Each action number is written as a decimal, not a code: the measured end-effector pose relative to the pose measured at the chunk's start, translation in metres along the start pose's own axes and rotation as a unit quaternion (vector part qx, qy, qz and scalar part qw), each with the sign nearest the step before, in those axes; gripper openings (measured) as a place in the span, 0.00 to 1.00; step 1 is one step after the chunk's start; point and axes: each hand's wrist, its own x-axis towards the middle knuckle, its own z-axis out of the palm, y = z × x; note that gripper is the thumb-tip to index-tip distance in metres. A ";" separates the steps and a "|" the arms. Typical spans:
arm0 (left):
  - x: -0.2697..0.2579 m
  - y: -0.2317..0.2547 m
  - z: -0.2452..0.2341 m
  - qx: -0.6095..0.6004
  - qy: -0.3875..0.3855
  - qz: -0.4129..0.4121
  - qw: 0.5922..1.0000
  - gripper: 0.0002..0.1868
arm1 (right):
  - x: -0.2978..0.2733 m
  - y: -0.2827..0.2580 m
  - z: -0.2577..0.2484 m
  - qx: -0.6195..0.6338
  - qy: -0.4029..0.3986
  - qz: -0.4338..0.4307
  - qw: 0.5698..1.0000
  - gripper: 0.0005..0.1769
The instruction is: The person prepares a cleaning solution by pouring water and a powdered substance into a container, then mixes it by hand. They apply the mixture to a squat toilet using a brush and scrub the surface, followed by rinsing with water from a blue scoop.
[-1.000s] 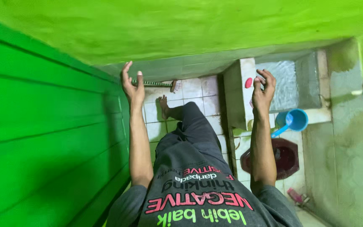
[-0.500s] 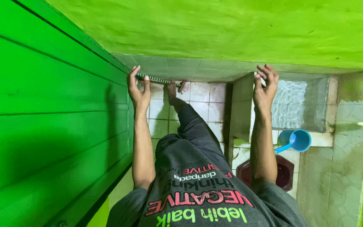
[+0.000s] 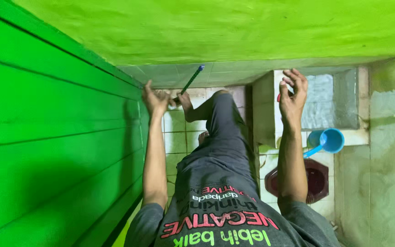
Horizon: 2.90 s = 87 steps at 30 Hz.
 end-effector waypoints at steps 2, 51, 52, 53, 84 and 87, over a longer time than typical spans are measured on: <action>0.007 -0.001 0.026 0.069 -0.014 0.198 0.978 0.52 | 0.007 -0.001 -0.013 -0.032 0.012 -0.042 0.999 0.16; -0.591 0.096 0.319 0.078 -0.522 0.765 0.369 0.38 | -0.525 -0.053 -0.310 -0.223 0.149 0.512 0.816 0.25; -0.605 0.092 0.322 0.075 -0.538 0.747 0.383 0.39 | -0.544 -0.033 -0.319 -0.178 0.155 0.532 0.813 0.25; -0.614 0.085 0.319 0.081 -0.559 0.725 0.395 0.38 | -0.566 -0.013 -0.324 -0.132 0.161 0.551 0.808 0.26; -0.627 0.073 0.373 0.147 -0.628 0.599 0.474 0.25 | -0.574 0.340 -0.387 -0.077 0.245 0.712 0.653 0.18; -0.629 0.076 0.365 0.165 -0.640 0.586 0.469 0.25 | -0.582 0.323 -0.376 -0.078 0.245 0.712 0.653 0.19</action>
